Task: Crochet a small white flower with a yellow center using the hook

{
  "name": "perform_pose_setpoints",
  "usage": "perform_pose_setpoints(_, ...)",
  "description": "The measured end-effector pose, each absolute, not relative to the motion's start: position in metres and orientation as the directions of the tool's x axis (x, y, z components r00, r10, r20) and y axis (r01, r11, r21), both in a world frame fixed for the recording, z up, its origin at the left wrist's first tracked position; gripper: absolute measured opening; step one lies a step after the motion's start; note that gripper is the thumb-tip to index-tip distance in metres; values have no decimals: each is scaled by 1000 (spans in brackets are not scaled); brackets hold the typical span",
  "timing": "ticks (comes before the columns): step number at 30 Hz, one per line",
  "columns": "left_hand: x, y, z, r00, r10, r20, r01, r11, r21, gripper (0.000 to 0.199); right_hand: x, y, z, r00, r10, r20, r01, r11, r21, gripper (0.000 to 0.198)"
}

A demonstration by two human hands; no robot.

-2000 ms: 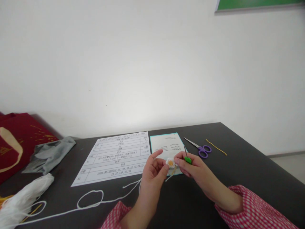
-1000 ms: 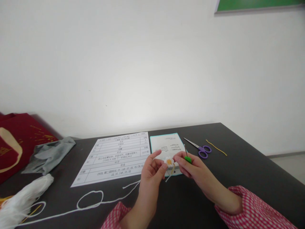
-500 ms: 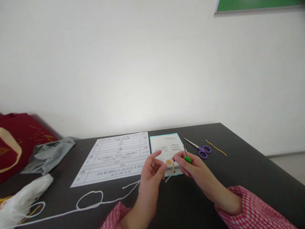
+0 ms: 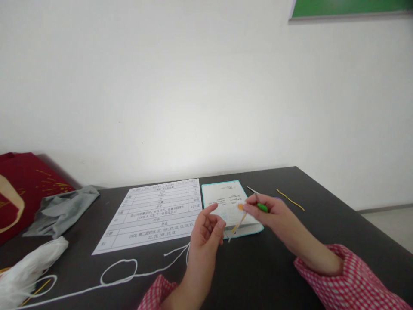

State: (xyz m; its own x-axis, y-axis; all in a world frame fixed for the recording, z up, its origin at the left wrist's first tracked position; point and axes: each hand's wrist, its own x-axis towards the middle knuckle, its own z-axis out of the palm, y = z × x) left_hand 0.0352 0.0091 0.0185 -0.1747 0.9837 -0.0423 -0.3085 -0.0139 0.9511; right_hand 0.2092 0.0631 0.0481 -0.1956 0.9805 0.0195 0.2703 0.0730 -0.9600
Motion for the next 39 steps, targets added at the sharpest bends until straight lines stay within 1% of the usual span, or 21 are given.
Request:
perform_pose_setpoints(2, 35, 9, 19, -168, 985, -40, -309, -14, 951, 35, 240, 78, 56, -25, 998, 54, 353, 59, -934, 39)
perform_pose_setpoints(5, 37, 8, 19, -156, 987, -44, -312, -7, 950, 33, 293, 104, 57, 217, 972, 89, 498, -31, -866, 27)
perform_pose_setpoints(6, 37, 8, 19, -154, 987, -45, -314, -6, 949, 32, 309, 111, 54, 275, 958, 84, 542, -82, -836, 24)
perform_pose_setpoints(8, 37, 9, 18, -148, 988, -46, -319, -4, 948, 33, 335, 122, 46, 334, 941, 52, 601, -170, -781, 20)
perform_pose_setpoints(11, 37, 10, 16, -139, 989, -49, -322, 2, 947, 34, 358, 126, 37, 358, 934, 25, 644, -227, -730, 21)
perform_pose_setpoints(14, 36, 12, 12, -136, 990, -48, -321, 2, 947, 35, 370, 120, 36, 346, 938, 31, 663, -221, -715, 26)
perform_pose_setpoints(18, 36, 14, 6, -119, 992, -51, -312, 11, 950, 36, 379, 118, 34, 331, 943, 35, 702, -221, -677, 27)
perform_pose_setpoints(22, 35, 13, 4, -84, 995, -60, -293, 33, 955, 35, 385, 131, 20, 330, 944, -21, 756, -278, -592, 28)
perform_pose_setpoints(26, 35, 11, 6, -57, 997, -53, -272, 36, 962, 30, 389, 143, 4, 330, 941, -81, 804, -325, -498, 28)
perform_pose_setpoints(31, 37, 10, 10, -52, 998, -17, -243, 3, 970, 26, 394, 149, -6, 382, 922, -63, 837, -374, -399, 29)
perform_pose_setpoints(35, 30, 17, 18, -105, 993, 45, -211, -67, 975, 26, 400, 155, -10, 461, 888, 0, 844, -438, -310, 30)
perform_pose_setpoints(39, 4, 32, 35, -252, 954, 161, -138, -200, 970, 28, 401, 156, -14, 478, 877, 45, 862, -458, -217, 30)
